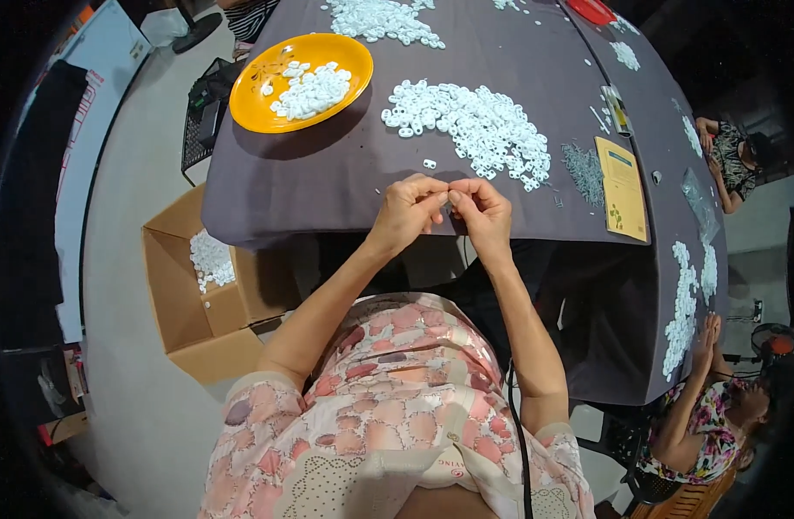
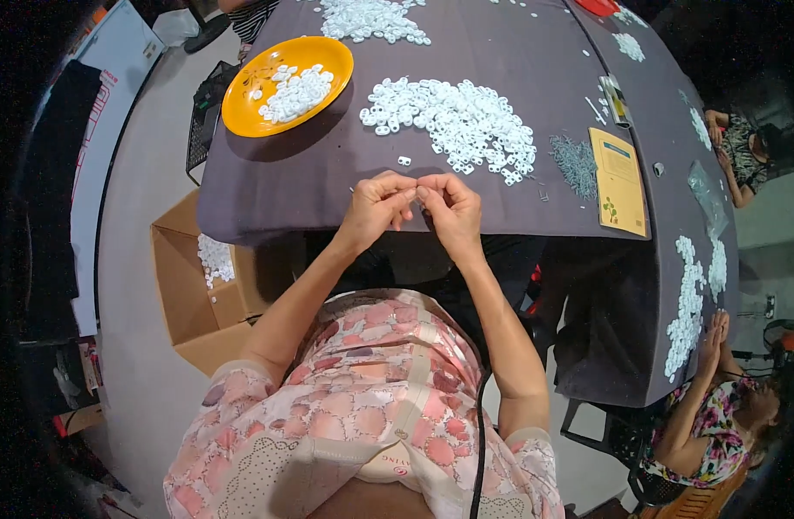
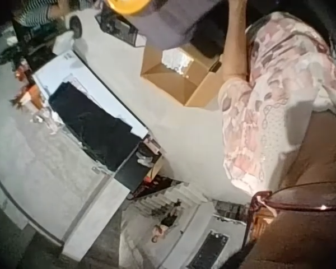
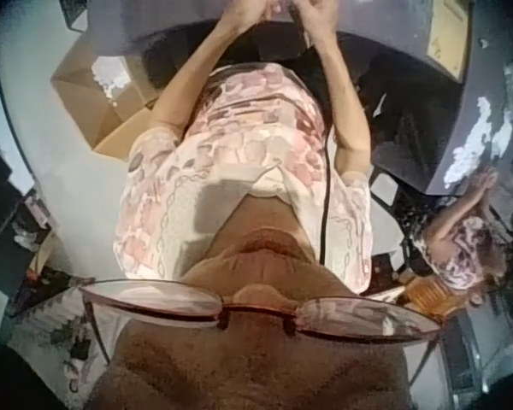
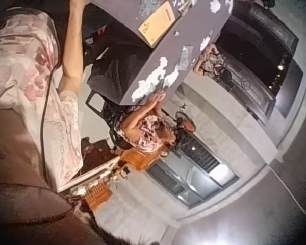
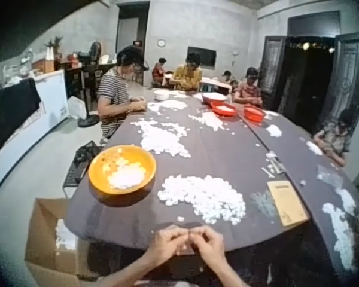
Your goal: The person assembles small plastic components by hand, picking up plastic pieces from the table and inserting small pins into them.
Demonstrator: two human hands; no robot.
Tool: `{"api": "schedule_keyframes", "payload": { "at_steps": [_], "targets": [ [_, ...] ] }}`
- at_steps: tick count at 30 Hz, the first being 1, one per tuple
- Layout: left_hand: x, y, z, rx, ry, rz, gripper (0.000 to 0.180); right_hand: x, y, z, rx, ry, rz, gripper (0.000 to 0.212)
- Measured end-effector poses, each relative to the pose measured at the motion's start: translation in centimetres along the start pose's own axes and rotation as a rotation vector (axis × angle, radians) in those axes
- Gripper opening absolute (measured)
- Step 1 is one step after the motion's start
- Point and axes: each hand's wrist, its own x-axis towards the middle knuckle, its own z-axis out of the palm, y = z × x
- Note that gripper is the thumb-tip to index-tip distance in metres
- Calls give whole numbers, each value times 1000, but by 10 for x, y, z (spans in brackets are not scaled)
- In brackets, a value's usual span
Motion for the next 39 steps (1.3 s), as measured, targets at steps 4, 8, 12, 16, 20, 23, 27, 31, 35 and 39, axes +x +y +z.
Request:
{"api": "schedule_keyframes", "payload": {
  "at_steps": [4, 8, 12, 16, 20, 23, 27, 31, 35, 39],
  "targets": [
    [3, -5, -6, 3, -45, 48, 14, 1, 0, -2, 7, -1, 36, 9],
    [3, -4, -7, -6, -100, -37, 13, 1, -2, -3, -1, -24, 43, 10],
    [4, -8, -6, -105, -14, -110, 11, 2, 0, -7, -6, -54, 16, 10],
    [6, -6, -4, -147, 34, -138, 11, -1, -1, -7, -53, -22, -41, 10],
    [6, -7, -4, -200, 30, -140, 11, -4, -2, 0, -64, 27, -38, 11],
    [6, -6, -3, -197, 34, -139, 11, -5, 0, 1, -17, 46, -40, 12],
    [5, -4, -1, -196, 35, -147, 12, -5, 4, 1, -90, 59, -67, 14],
    [5, -7, -2, -179, 41, -145, 12, -4, 3, 3, -105, 72, -75, 14],
    [4, -6, -1, -178, 45, -128, 12, -4, 6, 3, -105, 77, -87, 14],
    [5, -6, -1, -209, 56, -129, 11, -4, 12, 2, -189, 92, -138, 16]
  ]
}}
